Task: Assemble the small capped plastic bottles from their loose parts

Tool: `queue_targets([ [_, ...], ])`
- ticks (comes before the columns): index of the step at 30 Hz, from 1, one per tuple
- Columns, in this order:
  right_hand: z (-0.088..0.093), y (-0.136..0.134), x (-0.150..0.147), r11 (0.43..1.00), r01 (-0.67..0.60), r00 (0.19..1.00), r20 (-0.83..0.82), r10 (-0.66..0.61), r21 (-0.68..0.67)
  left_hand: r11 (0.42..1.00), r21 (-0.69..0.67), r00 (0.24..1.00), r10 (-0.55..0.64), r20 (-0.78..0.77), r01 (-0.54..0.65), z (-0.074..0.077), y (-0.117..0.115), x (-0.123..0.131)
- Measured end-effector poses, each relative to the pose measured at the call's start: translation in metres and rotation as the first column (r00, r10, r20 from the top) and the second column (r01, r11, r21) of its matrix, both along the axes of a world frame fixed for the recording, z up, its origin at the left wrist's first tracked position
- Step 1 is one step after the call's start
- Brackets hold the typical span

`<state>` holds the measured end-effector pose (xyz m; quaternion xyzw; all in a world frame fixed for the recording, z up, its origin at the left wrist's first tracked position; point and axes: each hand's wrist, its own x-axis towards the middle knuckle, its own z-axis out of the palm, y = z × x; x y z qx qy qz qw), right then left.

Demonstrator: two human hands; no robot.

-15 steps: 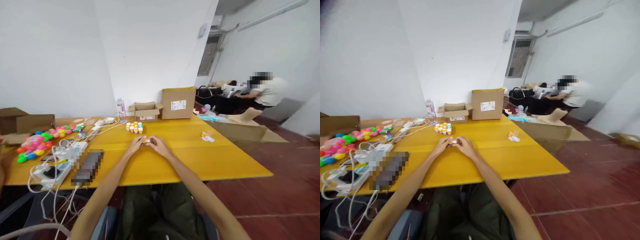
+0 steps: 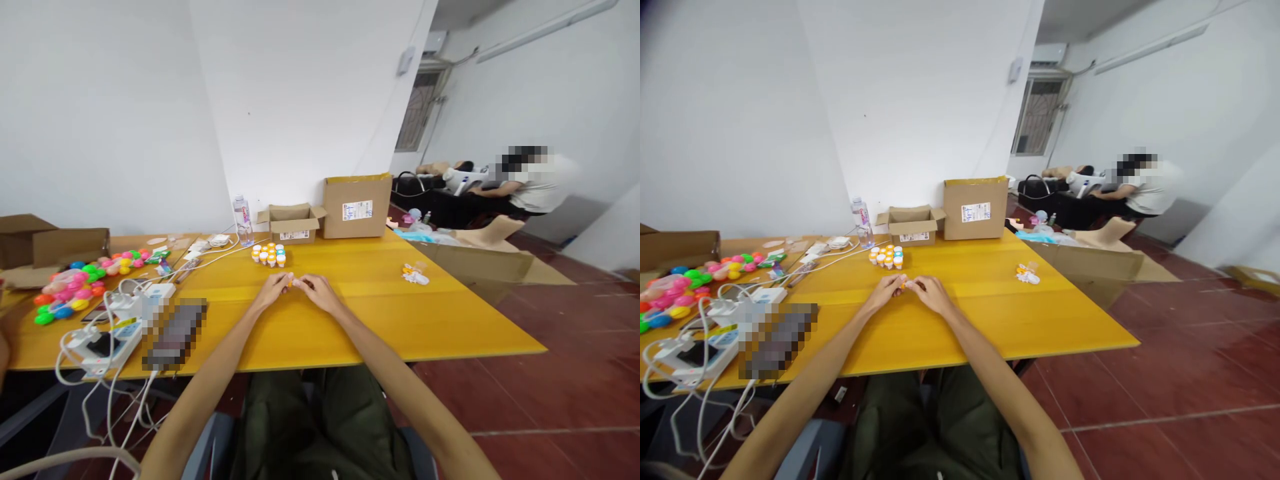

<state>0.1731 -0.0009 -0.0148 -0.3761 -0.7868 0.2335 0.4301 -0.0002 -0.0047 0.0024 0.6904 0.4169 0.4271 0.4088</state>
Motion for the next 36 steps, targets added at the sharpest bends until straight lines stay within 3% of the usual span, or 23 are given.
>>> queue_targets([
  [13,-0.01,0.005,-0.004,0.982,-0.12,0.977,-0.194,0.091,-0.146,1.0,0.004,1.0,0.005,0.015,-0.005,-0.003,0.003,-0.003],
  [20,-0.001,0.001,-0.001,0.986,-0.065,0.995,-0.083,0.053,-0.155,1.0,-0.015,1.0,0.01,0.017,-0.009,-0.002,0.001,-0.002],
  [28,-0.009,0.005,-0.004,0.979,-0.108,0.977,-0.198,0.073,-0.172,0.999,-0.032,1.0,0.013,0.017,-0.013,0.0,0.001,-0.001],
  [36,-0.005,0.003,-0.003,0.993,-0.061,0.995,-0.087,0.053,-0.1,1.0,-0.022,0.999,0.019,0.028,-0.019,0.001,0.0,-0.001],
])
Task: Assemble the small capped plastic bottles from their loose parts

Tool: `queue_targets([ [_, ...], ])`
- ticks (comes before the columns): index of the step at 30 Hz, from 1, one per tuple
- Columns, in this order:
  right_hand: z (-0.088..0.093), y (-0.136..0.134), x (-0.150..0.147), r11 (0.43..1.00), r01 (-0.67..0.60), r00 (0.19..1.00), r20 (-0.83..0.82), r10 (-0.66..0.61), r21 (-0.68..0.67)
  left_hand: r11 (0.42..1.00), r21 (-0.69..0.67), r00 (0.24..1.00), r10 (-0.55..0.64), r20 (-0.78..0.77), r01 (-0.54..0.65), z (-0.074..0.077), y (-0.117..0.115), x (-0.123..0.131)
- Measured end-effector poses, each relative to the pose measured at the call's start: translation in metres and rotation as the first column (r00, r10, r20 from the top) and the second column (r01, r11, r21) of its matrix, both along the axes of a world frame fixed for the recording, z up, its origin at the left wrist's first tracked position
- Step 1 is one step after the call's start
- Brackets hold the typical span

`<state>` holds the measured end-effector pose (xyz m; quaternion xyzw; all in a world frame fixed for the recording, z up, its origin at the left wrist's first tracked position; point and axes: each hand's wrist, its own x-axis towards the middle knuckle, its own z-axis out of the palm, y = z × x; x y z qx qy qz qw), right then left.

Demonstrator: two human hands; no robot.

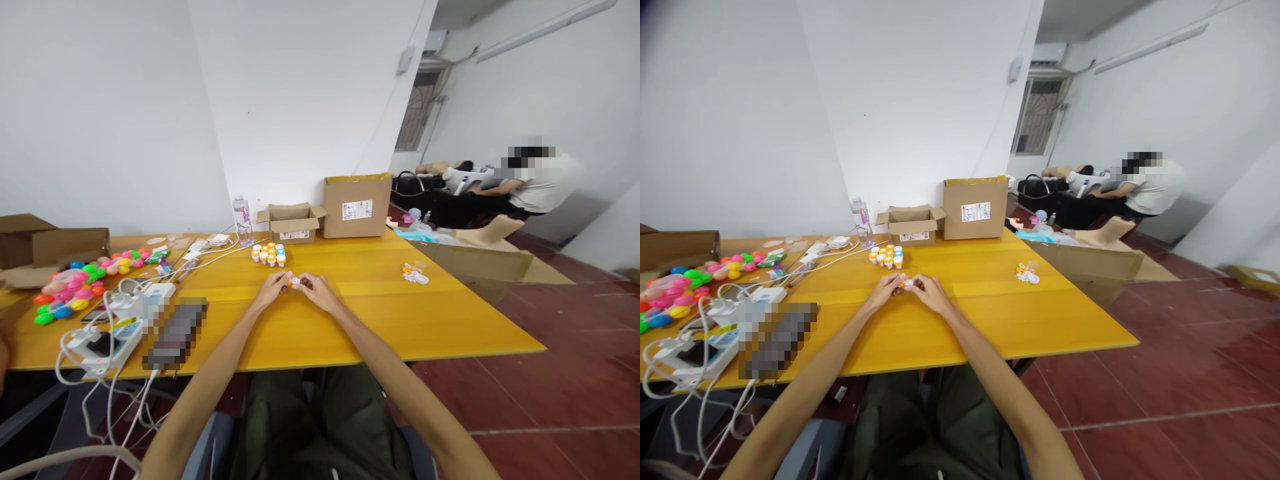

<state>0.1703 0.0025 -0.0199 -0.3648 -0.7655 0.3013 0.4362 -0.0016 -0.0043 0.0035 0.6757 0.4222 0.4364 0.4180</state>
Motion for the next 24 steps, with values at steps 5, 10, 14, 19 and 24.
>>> queue_targets([
  [5,-0.0002,-0.0009,0.0019,0.994,0.03,0.999,0.022,-0.032,0.106,1.0,-0.015,1.0,0.02,-0.021,-0.02,-0.0004,-0.0001,0.0004],
  [10,0.0012,-0.0053,0.0037,0.979,0.069,0.996,0.05,-0.08,0.189,1.0,-0.02,1.0,0.012,-0.002,-0.012,0.0,-0.0009,0.0014],
  [14,0.0037,-0.0078,0.0029,0.98,0.074,0.994,0.062,-0.087,0.185,1.0,-0.01,1.0,0.009,0.013,-0.009,0.0004,-0.0013,0.0018],
  [19,0.0048,-0.0063,0.0025,0.981,0.087,0.989,0.104,-0.106,0.171,1.0,-0.011,1.0,0.017,0.002,-0.017,0.0008,-0.002,0.0016],
  [24,0.0025,-0.0047,0.001,0.988,0.083,0.993,0.073,-0.093,0.133,1.0,-0.022,1.0,0.018,-0.001,-0.018,0.0013,-0.0025,0.0014],
])
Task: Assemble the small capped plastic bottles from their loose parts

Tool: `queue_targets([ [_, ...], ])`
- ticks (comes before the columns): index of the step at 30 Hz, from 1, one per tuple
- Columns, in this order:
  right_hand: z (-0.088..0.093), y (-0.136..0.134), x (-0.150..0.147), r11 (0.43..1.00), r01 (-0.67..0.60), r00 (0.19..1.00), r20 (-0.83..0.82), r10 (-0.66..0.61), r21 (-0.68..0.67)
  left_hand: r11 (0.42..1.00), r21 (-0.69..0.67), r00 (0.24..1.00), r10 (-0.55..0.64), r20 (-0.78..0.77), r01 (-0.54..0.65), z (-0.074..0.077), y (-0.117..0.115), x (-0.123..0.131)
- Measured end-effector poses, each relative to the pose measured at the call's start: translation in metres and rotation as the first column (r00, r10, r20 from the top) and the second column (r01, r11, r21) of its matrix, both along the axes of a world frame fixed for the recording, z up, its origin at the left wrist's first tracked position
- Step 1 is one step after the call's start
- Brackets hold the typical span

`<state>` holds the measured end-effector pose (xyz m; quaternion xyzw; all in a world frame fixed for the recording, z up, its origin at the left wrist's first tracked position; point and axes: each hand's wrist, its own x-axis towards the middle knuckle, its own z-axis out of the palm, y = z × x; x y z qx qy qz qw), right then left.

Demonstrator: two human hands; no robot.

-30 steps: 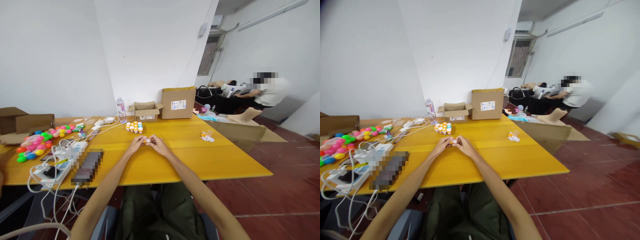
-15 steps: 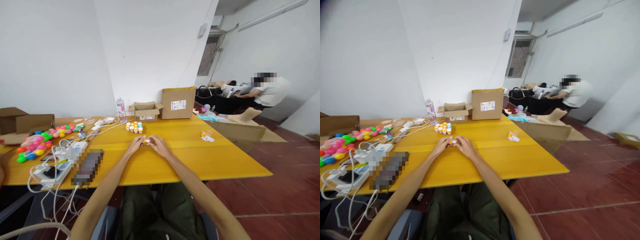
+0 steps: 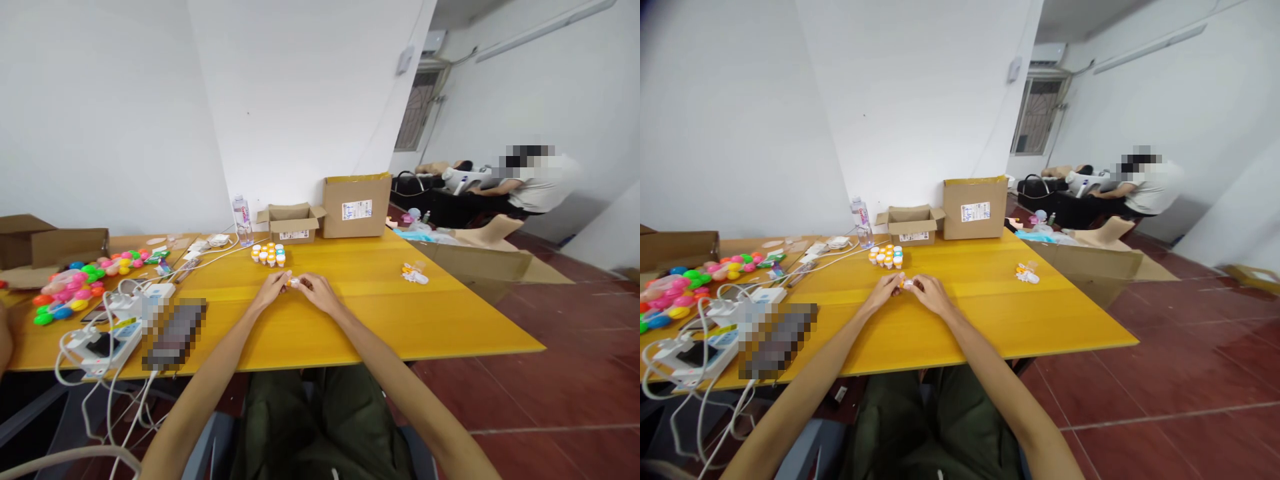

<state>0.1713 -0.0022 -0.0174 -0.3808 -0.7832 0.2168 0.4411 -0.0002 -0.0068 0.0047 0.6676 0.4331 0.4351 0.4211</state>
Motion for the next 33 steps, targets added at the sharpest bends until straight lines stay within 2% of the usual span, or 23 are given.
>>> queue_targets([
  [4,-0.0022,0.0001,-0.0005,0.997,-0.057,0.995,-0.081,0.053,-0.05,1.0,-0.019,1.0,0.017,0.006,-0.017,-0.0003,0.0003,0.0003],
  [7,-0.002,0.0,0.0002,0.996,-0.085,0.994,-0.071,0.083,-0.034,0.999,-0.03,1.0,0.029,0.013,-0.028,-0.0005,0.0007,0.0006],
  [18,-0.0016,0.0005,-0.0008,0.998,-0.045,0.998,-0.054,0.043,-0.045,1.0,-0.019,1.0,0.02,-0.007,-0.02,-0.0003,0.0006,0.0005],
  [24,-0.0054,0.0021,-0.001,0.985,-0.126,0.988,-0.104,0.114,-0.121,0.999,-0.019,1.0,0.028,-0.007,-0.028,-0.0003,0.0009,0.0007],
  [29,-0.0026,0.0003,0.0002,0.979,-0.176,0.98,-0.114,0.165,-0.098,0.999,-0.032,1.0,0.026,-0.002,-0.026,0.0001,0.0013,0.0012],
  [33,-0.0003,-0.0005,-0.0002,0.986,-0.147,0.984,-0.114,0.138,-0.074,1.0,-0.014,1.0,0.011,0.001,-0.011,0.0008,0.0002,0.0009],
])
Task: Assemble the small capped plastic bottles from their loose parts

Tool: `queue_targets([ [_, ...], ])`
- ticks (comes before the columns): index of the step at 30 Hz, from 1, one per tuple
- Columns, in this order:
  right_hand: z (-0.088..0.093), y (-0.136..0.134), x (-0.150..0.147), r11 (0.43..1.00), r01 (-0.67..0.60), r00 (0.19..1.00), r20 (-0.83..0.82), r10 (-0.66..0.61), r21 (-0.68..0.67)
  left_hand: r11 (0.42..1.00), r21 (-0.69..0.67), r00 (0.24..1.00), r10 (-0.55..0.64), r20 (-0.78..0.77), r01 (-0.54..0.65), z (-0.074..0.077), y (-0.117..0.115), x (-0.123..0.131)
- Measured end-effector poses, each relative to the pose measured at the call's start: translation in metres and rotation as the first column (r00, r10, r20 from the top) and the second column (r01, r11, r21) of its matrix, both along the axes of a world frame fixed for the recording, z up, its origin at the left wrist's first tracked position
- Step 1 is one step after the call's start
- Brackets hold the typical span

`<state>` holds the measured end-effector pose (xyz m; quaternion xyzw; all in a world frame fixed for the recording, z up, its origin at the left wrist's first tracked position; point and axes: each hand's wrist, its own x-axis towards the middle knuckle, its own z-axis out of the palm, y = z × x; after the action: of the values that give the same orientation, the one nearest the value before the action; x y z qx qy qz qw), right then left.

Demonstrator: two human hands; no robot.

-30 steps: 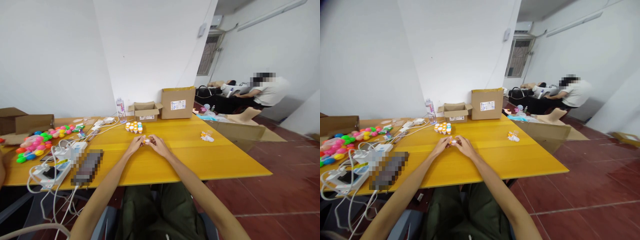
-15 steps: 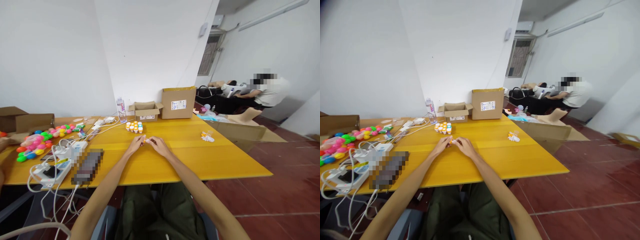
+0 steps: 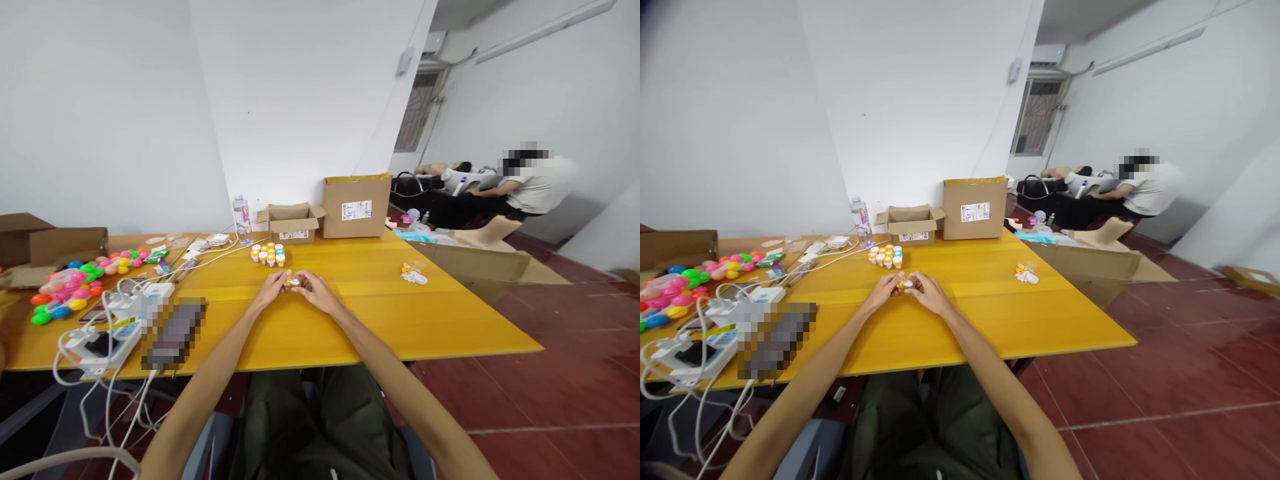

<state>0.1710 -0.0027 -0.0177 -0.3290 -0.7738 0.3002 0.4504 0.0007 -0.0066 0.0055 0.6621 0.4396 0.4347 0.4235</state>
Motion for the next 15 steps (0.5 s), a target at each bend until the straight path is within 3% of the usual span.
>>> queue_targets([
  [5,0.0006,0.0014,-0.0012,0.998,0.05,0.998,0.033,-0.051,0.033,1.0,0.015,1.0,-0.01,-0.01,0.01,-0.0002,-0.0003,0.0],
  [11,-0.0018,0.0014,-0.001,0.995,0.027,0.999,-0.024,-0.029,-0.101,1.0,0.015,1.0,-0.004,-0.012,0.005,-0.0008,0.0,0.0003],
  [15,-0.0016,0.001,-0.0013,0.994,-0.002,0.999,-0.039,-0.002,-0.111,1.0,0.007,1.0,-0.005,-0.006,0.005,-0.0015,0.0009,-0.0005],
])
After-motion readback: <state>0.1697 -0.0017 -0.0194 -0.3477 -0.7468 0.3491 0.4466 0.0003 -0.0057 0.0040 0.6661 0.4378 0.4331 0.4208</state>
